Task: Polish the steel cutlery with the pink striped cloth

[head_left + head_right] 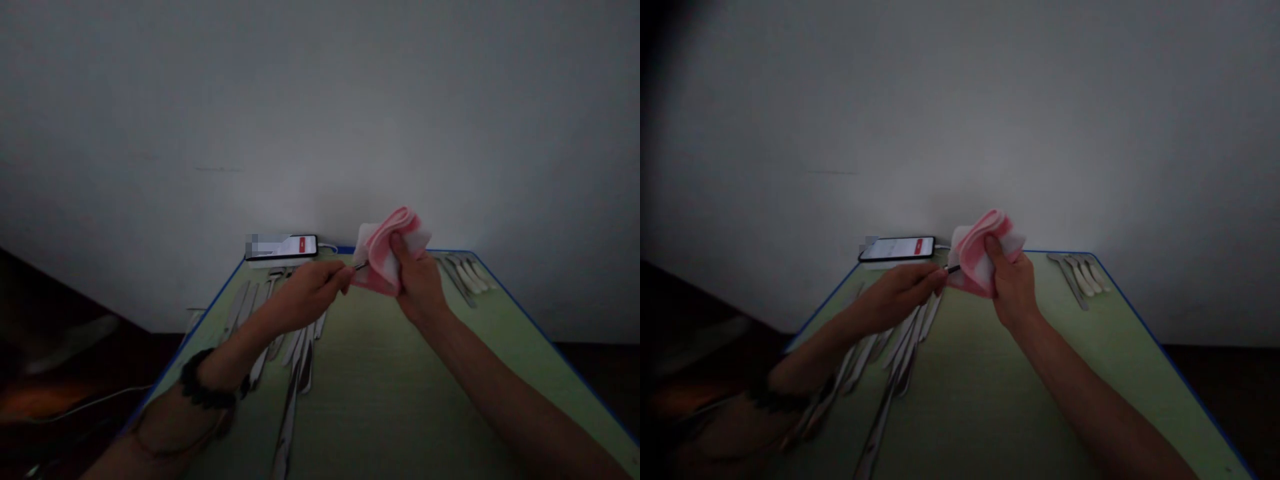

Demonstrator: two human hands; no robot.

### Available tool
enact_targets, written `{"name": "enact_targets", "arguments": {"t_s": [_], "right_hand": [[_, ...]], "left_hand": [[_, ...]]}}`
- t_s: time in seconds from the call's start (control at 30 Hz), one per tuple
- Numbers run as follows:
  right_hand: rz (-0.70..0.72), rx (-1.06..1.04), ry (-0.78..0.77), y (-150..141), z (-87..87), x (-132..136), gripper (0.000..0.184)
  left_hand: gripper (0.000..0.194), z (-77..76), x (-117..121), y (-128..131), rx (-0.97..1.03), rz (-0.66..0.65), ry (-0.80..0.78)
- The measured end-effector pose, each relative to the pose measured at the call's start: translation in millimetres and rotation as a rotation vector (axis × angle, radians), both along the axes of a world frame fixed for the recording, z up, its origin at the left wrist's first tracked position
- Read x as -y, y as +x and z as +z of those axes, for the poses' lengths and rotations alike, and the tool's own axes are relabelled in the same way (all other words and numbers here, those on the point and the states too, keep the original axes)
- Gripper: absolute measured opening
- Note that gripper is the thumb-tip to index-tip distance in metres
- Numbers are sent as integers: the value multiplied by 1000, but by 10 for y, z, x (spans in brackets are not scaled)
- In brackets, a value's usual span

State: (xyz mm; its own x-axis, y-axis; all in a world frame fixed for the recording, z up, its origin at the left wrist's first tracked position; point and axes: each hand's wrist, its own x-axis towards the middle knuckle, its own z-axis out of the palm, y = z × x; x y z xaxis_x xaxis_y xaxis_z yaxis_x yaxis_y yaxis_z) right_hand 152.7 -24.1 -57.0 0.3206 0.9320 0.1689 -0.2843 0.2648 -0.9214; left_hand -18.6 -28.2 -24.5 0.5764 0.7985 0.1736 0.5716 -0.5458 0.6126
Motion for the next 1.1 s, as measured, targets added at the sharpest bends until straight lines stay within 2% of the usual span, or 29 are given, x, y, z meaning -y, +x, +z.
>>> {"name": "enact_targets", "arguments": {"t_s": [0.13, 0.23, 0.37, 0.5, 0.67, 0.77, 0.9, 1.0, 1.1], "right_hand": [[48, -70, -24, -142, -57, 67, 36], [90, -47, -66, -166, -92, 92, 35], [97, -55, -57, -109, -97, 60, 37], [94, -78, -22, -48, -32, 27, 39], [35, -121, 6, -111, -35, 79, 39], [89, -72, -44, -203, -121, 153, 44], [126, -70, -84, -265, -174, 186, 45], [57, -145, -89, -205, -124, 119, 42], [-62, -237, -67, -62, -48, 0, 38]], "left_hand": [[34, -160, 51, 178, 62, 24, -53], [31, -210, 86, 231, 113, -15, -114], [19, -163, 124, 185, 131, -193, -270], [24, -85, 111, 100, 78, -327, -399], [25, -158, 87, 132, 103, -293, -314], [26, -243, 109, 213, 126, -261, -262], [37, -307, 147, 298, 95, -171, -174], [41, -332, 191, 351, 105, -127, -149], [40, -340, 243, 390, 104, -158, -203]]}}
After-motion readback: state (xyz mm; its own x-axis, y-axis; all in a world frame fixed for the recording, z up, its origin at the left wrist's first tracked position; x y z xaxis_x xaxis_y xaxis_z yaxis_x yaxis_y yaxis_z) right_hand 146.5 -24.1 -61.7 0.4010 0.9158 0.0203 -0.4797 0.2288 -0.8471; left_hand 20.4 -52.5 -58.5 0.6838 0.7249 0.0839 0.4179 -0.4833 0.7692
